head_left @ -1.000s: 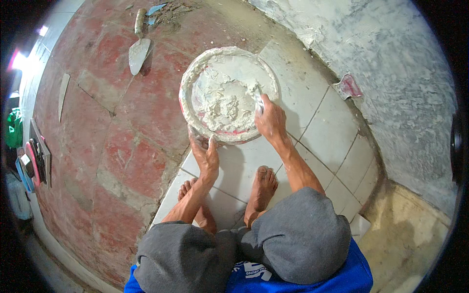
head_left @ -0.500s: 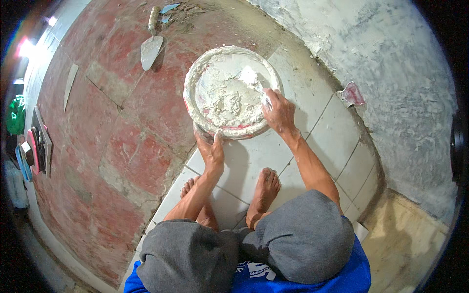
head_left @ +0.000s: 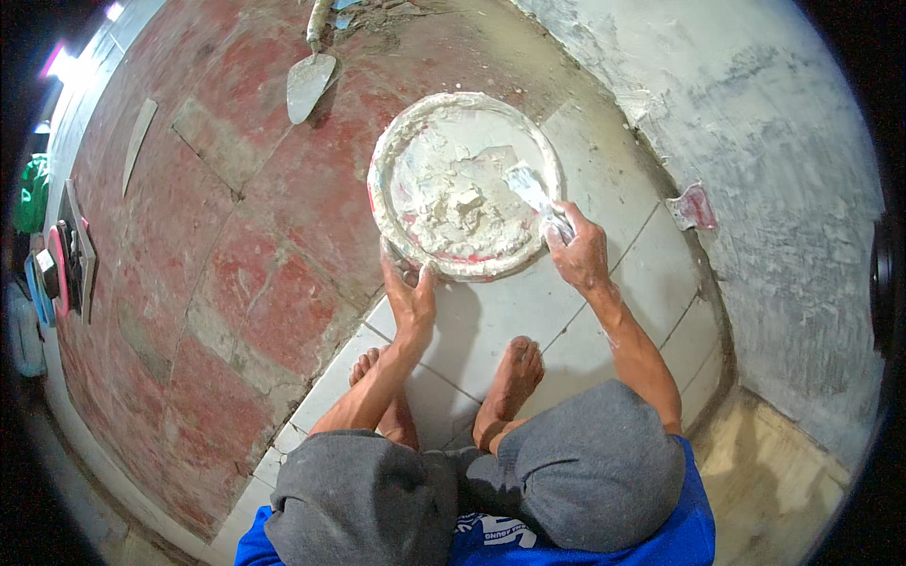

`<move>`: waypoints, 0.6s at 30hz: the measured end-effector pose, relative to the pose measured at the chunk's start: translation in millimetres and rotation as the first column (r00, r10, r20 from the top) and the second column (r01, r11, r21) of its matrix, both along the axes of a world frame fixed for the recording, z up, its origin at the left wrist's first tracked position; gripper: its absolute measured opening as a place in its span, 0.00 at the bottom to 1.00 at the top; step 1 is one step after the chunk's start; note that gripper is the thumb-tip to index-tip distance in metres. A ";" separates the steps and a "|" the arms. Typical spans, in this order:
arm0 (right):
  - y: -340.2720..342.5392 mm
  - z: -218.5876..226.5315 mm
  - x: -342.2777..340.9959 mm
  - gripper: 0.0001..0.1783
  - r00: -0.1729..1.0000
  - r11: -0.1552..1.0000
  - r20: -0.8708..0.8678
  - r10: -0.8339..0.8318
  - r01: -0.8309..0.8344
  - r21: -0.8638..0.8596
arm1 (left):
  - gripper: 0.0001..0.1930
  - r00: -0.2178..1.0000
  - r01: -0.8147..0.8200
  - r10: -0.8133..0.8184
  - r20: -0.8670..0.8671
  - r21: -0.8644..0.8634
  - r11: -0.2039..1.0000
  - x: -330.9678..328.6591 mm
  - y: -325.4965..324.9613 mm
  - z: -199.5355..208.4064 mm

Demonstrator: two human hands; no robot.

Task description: The person mixes a white paste in a round tray using a trowel, then scoops the mixture and applies it to the wall near the floor. The person works barefoot on a tiled floor in a room under renovation.

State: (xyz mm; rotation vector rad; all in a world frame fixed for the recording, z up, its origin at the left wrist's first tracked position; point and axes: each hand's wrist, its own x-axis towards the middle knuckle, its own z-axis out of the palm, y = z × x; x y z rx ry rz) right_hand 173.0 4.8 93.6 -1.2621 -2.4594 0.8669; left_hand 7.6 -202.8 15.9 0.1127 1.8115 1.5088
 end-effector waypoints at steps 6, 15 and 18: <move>26.0 -36.3 -82.9 0.12 0.982 0.998 0.177 0.065 -0.063 -0.012 | 0.42 0.999 -0.042 0.042 0.020 0.004 0.999 0.3 3.0 3.7; 34.3 -40.4 -82.1 0.19 0.978 0.957 -0.113 0.176 -0.144 0.250 | 0.40 0.999 -0.028 0.029 0.044 -0.014 0.999 -1.8 6.6 19.2; 12.3 -24.3 -58.3 0.22 0.958 0.897 -0.004 0.287 -0.267 0.352 | 0.38 0.997 -0.076 0.075 0.018 0.084 0.994 -1.4 2.8 1.1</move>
